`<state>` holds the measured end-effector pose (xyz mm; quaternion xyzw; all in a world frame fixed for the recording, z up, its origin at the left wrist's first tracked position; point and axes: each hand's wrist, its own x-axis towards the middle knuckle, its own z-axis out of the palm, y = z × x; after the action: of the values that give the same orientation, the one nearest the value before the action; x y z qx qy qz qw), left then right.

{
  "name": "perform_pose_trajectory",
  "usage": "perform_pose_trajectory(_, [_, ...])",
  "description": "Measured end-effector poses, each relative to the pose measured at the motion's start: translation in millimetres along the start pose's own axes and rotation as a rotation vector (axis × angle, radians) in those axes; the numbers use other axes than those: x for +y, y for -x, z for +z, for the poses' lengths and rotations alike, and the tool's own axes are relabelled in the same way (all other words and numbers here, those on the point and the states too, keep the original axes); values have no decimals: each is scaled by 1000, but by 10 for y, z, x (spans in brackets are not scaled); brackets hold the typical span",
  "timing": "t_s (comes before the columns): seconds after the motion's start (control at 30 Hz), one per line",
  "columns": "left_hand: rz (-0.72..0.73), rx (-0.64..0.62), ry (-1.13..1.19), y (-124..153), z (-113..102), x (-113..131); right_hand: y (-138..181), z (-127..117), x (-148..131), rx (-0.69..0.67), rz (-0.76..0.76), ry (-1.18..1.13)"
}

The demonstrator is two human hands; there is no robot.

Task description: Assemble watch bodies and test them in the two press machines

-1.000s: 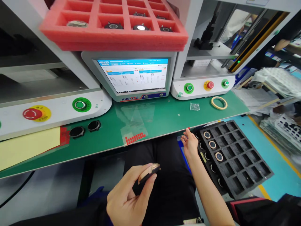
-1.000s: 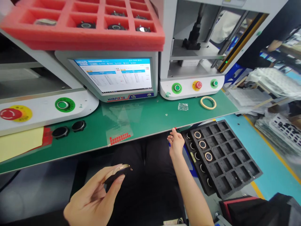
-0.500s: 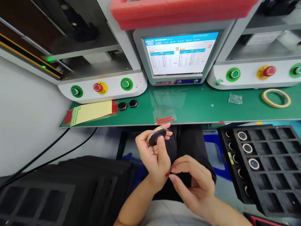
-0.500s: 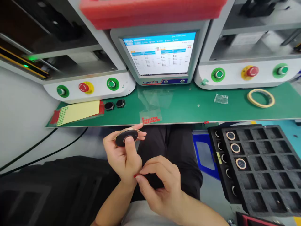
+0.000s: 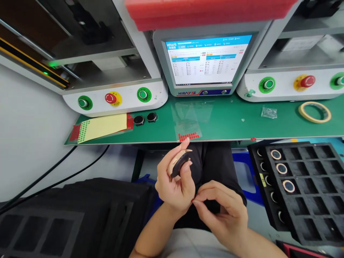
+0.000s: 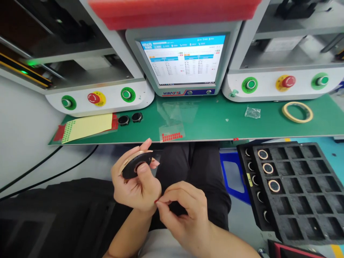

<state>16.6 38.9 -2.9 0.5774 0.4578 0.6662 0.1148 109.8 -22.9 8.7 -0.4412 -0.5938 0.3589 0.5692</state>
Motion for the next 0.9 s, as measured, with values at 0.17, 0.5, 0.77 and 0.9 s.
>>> perform_pose_trajectory(0.17, [-360, -101, 188, -81, -48, -45, -27, -59, -40, -41, -69, -53])
perform_pose_trajectory(0.5, [-778, -484, 709, 33, -154, -18, -133, -160, 123, 151, 468, -741])
perform_pose_trajectory(0.77, [-332, -732, 496, 74, -334, 74, -248, -158, -15, 82, 579, -1017])
perform_pose_trajectory(0.9, [-245, -777, 481, 64, -358, 43, -247, -151, -53, 47, 620, -1082])
